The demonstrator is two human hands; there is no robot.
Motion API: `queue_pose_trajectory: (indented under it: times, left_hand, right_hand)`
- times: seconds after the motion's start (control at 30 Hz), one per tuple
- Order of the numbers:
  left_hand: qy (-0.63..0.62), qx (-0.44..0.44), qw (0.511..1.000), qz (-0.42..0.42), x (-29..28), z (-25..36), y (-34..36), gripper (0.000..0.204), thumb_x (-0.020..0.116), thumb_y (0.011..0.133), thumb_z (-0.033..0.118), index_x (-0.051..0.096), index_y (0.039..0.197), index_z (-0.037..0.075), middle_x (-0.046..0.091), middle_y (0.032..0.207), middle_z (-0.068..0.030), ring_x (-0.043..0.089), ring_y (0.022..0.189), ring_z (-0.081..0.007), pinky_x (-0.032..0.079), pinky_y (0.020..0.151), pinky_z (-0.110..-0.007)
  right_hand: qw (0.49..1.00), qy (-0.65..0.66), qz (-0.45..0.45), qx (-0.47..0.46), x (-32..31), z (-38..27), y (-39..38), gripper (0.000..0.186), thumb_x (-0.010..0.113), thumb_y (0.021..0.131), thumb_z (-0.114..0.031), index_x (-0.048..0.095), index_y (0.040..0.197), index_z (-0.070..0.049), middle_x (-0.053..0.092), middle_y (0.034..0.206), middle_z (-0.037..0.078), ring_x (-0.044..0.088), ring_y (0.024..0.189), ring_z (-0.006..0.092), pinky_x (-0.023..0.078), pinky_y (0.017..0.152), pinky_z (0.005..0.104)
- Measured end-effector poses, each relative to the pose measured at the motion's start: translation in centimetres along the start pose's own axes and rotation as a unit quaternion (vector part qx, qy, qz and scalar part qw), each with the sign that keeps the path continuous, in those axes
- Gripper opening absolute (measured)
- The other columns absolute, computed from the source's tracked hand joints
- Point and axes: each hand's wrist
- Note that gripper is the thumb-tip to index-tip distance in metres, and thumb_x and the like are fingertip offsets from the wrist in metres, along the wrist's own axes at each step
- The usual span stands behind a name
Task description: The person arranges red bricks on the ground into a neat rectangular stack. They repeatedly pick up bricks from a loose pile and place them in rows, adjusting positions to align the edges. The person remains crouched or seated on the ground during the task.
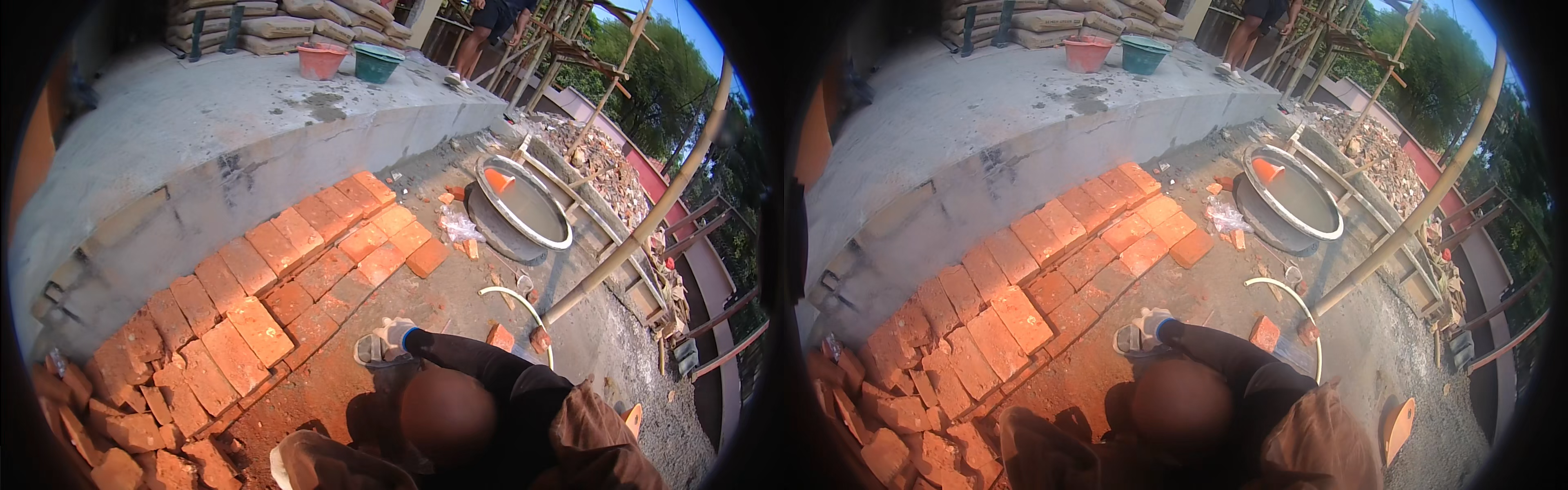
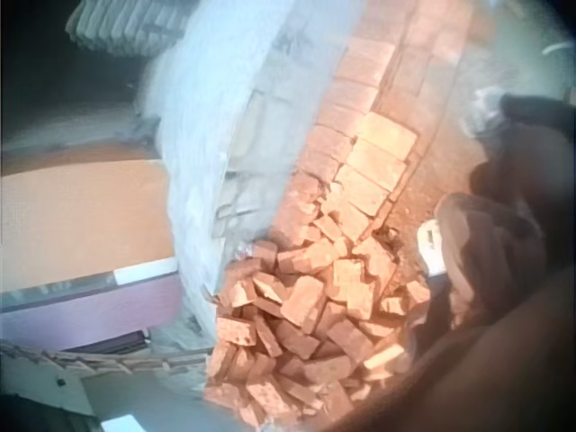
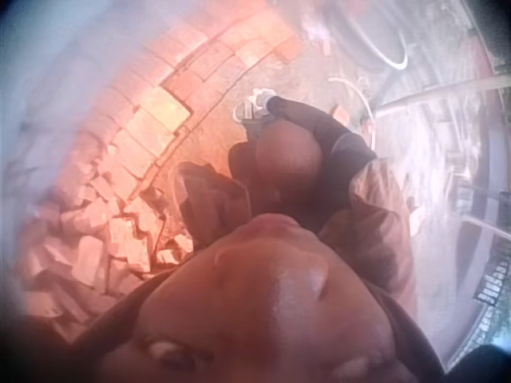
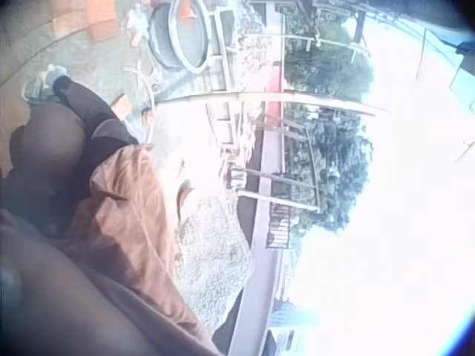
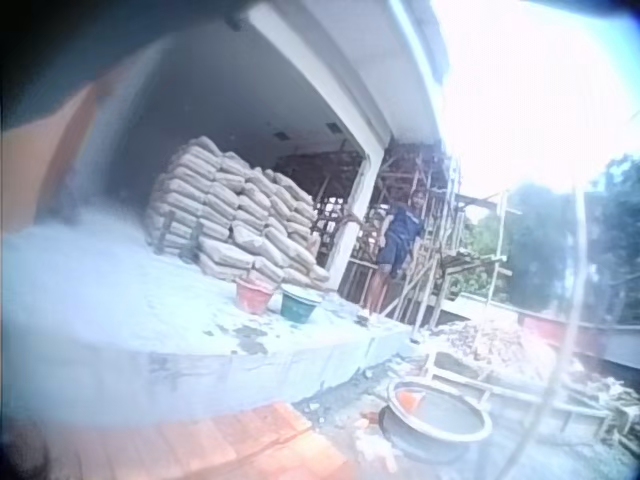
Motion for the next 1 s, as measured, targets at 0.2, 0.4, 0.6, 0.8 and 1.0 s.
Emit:
queue_pose_trajectory:
  times: [0.2, 0.4, 0.6, 0.8, 1.0]
  left_hand:
    - [-0.44, -0.074, 0.895, 0.02, 1.4, -3.0, 1.1, 0.03, 0.064, 0.121, 0.03, 0.081, 0.137, 0.011, 0.079, 0.128, -0.0121, 0.073, 0.12, -0.0243, 0.059, 0.114, -0.044]
    - [-0.077, 0.107, 0.984, 0.118, 3.7, 1.5, 4.2, 0.019, 0.069, 0.117, 0.018, 0.08, 0.127, 0.007, 0.078, 0.124, -0.0099, 0.073, 0.115, -0.0216, 0.058, 0.107, -0.039]
    - [0.078, 0.245, 0.939, 0.228, 7.1, 8.1, 5.5, 0.009, 0.074, 0.113, 0.007, 0.08, 0.117, 0.004, 0.076, 0.12, -0.0077, 0.072, 0.11, -0.019, 0.057, 0.101, -0.034]
    - [0.061, 0.261, 0.934, 0.238, 10.1, 12.6, 5.7, 0.01, 0.079, 0.106, 0.007, 0.082, 0.115, 0.004, 0.08, 0.123, -0.0149, 0.078, 0.116, -0.0313, 0.061, 0.103, -0.042]
    - [0.062, 0.268, 0.933, 0.231, 11.7, 13.4, 5.3, 0.011, 0.077, 0.108, 0.01, 0.084, 0.115, 0.007, 0.081, 0.12, -0.0152, 0.078, 0.117, -0.0322, 0.061, 0.102, -0.043]
  right_hand:
    - [0.988, -0.004, -0.11, 0.107, 0.5, 3.9, 0.9, 0.076, 0.091, 0.086, -0.071, 0.088, 0.135, -0.013, 0.087, 0.132, 0.021, 0.084, 0.121, 0.0426, 0.067, 0.102, 0.0543]
    - [0.989, -0.002, -0.125, 0.072, 2.0, 4.9, -1.0, 0.078, 0.089, 0.082, -0.074, 0.091, 0.125, -0.01, 0.086, 0.128, 0.026, 0.082, 0.125, 0.0439, 0.065, 0.106, 0.0551]
    - [0.987, 0.13, -0.07, 0.069, 1.2, 3.7, -2.2, 0.096, 0.101, 0.078, -0.059, 0.074, 0.156, -0.009, 0.079, 0.148, 0.024, 0.073, 0.141, 0.0443, 0.058, 0.119, 0.0524]
    - [0.99, 0.118, 0.027, 0.074, 3.4, 1.9, -3.2, 0.103, 0.101, 0.077, -0.065, 0.073, 0.158, -0.007, 0.079, 0.148, 0.026, 0.074, 0.14, 0.0445, 0.058, 0.119, 0.0515]
    - [0.988, 0.13, -0.04, 0.077, 2.5, 3.1, -1.6, 0.109, 0.099, 0.079, -0.066, 0.067, 0.163, -0.005, 0.073, 0.155, 0.029, 0.07, 0.145, 0.0463, 0.056, 0.122, 0.051]
Point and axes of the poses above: each hand's wrist, its own y-axis towards the middle knuckle, its own x-axis out of the palm, z = x × y
